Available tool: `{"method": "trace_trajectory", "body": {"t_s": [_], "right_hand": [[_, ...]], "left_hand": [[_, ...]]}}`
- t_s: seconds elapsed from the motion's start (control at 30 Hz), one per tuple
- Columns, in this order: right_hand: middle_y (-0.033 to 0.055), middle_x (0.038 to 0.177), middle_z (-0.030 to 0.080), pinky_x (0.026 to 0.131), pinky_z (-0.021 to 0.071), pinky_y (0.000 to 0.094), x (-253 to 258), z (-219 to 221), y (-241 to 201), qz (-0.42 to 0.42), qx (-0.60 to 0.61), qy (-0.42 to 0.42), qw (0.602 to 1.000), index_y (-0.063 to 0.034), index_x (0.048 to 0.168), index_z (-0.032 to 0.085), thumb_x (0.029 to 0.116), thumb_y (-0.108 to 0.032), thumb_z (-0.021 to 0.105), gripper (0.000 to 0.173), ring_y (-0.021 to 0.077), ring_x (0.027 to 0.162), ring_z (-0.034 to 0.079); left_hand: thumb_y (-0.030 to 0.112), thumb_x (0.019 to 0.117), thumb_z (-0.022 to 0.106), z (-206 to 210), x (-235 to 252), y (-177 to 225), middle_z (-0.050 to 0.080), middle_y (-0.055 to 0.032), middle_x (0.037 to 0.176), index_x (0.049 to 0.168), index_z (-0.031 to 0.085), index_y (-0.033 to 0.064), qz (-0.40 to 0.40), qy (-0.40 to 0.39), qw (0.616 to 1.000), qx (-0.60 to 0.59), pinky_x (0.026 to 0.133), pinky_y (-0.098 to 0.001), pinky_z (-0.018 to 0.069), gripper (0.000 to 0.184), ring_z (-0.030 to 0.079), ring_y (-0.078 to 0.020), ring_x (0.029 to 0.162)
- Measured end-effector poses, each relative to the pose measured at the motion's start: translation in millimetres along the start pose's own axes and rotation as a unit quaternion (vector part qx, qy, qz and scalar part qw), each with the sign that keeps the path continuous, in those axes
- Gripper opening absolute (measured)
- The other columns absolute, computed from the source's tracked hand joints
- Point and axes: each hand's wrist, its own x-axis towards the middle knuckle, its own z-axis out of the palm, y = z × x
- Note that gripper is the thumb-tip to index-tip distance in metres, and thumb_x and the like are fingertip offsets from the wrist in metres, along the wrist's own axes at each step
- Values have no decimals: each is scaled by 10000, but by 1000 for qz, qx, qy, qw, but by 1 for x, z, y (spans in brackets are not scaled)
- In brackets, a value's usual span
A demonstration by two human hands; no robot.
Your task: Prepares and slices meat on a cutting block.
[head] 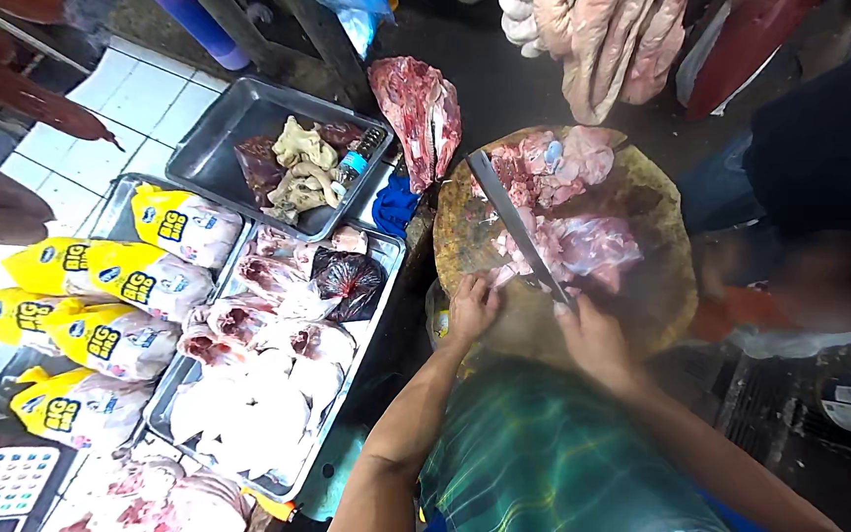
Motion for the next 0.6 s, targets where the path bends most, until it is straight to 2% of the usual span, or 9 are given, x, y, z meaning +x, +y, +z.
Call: {"method": "trace_trajectory", "body": {"t_s": [0.07,0.13,0.2,0.3,0.37,0.43,0.5,0.57,0.6], "right_hand": [[104,707,648,621,572,461,1,19,8,-9,-9,-13,1000,-23,1090,664,1064,-535,421,567,258,657,674],[157,868,711,780,585,534,4,28,21,82,-64,-147,984,-47,1180,642,1067,-597,357,630,331,856,726],[167,946,710,845,564,554,9,23,25,157,-85,-222,959,-65,1176,636,1054,-651,305,684,344,958,713],[149,867,694,797,562,522,2,-1,5,149,-60,-169,972,-68,1142,643,1070,-612,324,634,323,881,709],[135,792,688,728,573,504,0,-5,-10,82,-17,-72,994,-43,1165,667,1082,-525,389,563,301,771,704],[104,724,654,636,569,478,1,10,-13,19,18,-9,1000,-26,1146,667,1073,-497,428,534,260,665,668],[106,723,651,641,574,488,3,31,-2,22,1,-42,999,-38,1115,653,1064,-542,424,555,271,676,678],[161,875,700,790,578,546,4,39,11,113,-57,-171,977,-53,1147,636,1061,-614,361,631,340,875,719],[174,934,710,835,570,556,6,36,15,151,-74,-205,964,-55,1152,644,1057,-636,330,667,349,945,716]], "left_hand": [[226,990,621,4,0,-1,707,-101,1209,1203,735,106,5,2,1000,4,1019,-445,539,270,660,-254,1168],[233,993,623,6,1,-4,720,-87,1186,1128,752,100,14,-3,1000,11,1009,-429,545,229,667,-241,1149],[263,992,625,4,2,-5,716,-84,1158,1100,755,101,8,-16,1000,14,1001,-431,551,234,667,-241,1137],[304,968,647,-6,-3,-6,698,-92,1192,1132,736,94,-12,-22,1000,-5,999,-441,555,280,662,-234,1150],[279,928,677,-7,-1,-5,694,-95,1194,1115,726,89,-6,-3,1000,-17,984,-437,564,271,668,-232,1140],[236,920,677,-6,-1,-4,698,-115,1175,1108,724,67,8,6,1000,-18,976,-443,562,257,673,-252,1121],[231,948,651,-2,1,-6,706,-110,1173,1117,730,71,19,-4,1000,-4,986,-441,558,246,673,-253,1129],[241,956,639,2,2,-9,720,-108,1126,1054,745,69,25,-20,999,9,978,-457,555,225,676,-263,1112],[257,959,640,2,4,-10,725,-105,1111,1023,747,69,25,-26,999,14,978,-459,555,226,678,-262,1107]]}}
